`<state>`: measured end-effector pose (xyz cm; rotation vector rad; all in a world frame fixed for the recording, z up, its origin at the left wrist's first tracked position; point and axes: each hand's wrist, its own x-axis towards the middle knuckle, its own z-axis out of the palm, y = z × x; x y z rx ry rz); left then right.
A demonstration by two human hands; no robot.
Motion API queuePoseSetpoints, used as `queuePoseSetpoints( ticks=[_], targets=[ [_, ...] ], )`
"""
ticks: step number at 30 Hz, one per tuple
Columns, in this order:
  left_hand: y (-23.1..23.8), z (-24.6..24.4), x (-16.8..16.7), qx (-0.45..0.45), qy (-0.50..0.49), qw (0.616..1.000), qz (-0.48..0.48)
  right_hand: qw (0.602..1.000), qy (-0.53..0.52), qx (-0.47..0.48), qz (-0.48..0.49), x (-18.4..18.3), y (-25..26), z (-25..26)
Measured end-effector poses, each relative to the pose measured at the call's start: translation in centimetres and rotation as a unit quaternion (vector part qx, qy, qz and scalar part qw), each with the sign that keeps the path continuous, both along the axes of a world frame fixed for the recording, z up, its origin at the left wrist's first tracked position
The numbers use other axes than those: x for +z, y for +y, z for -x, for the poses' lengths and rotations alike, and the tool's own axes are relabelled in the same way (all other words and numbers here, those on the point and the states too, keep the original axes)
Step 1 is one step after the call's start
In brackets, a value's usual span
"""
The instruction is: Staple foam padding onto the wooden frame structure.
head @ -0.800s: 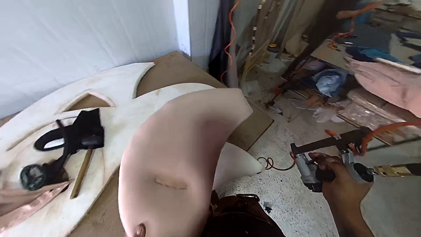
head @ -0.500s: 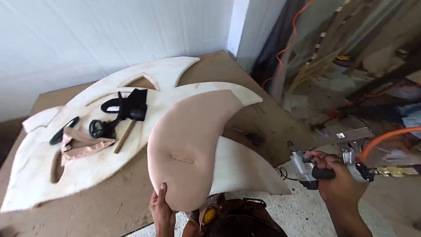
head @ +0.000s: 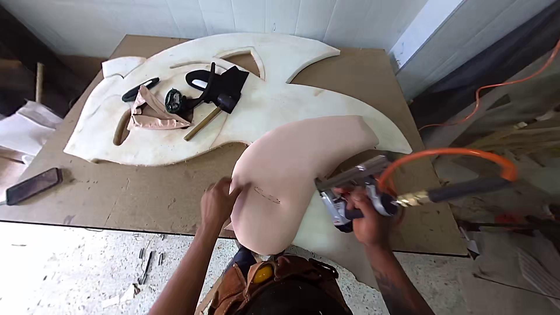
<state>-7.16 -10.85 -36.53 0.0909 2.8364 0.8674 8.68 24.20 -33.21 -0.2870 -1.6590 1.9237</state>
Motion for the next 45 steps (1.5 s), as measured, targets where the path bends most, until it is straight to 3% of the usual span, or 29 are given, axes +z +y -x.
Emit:
queuePoseSetpoints(
  ticks=[2,5,8,11,14,19,27,34,45],
  targets=[
    [2.6,3.8,-2.6,-0.038,0.038,0.998,-0.024,0.995,-0.057,0.060,-0.064,-0.9,-1.2,2.8],
    [6.3,7.7,-5.6,-0.062,-0.014,0.997,0.036,0.963,-0.183,0.111,-0.163,-1.2,-3.2,6.6],
    [7.6,8.4,-7.0,-0.069,-0.026,0.995,0.062,0.932,-0.234,0.141,-0.237,-2.6,-4.0,9.7],
    [8.0,8.4,-7.7,-0.072,-0.031,0.995,0.066,0.916,-0.276,0.160,-0.243,-2.5,-3.7,11.1],
    [8.3,8.4,-8.0,-0.070,-0.032,0.994,0.075,0.917,-0.269,0.159,-0.248,-2.9,-3.9,13.2],
    [9.0,8.6,-8.4,-0.082,-0.013,0.992,0.091,0.886,-0.297,0.169,-0.313,-2.8,-4.5,13.8],
    [9.5,9.0,-8.5,-0.107,-0.012,0.989,0.099,0.892,-0.270,0.148,-0.332,-3.1,-6.2,16.4],
    [9.3,9.1,-7.9,-0.096,-0.044,0.991,0.087,0.901,-0.269,0.192,-0.282,-2.3,-4.9,16.7],
    [10.3,9.1,-8.2,-0.084,-0.038,0.991,0.097,0.876,-0.244,0.188,-0.371,-3.7,-6.3,17.6]
  ],
)
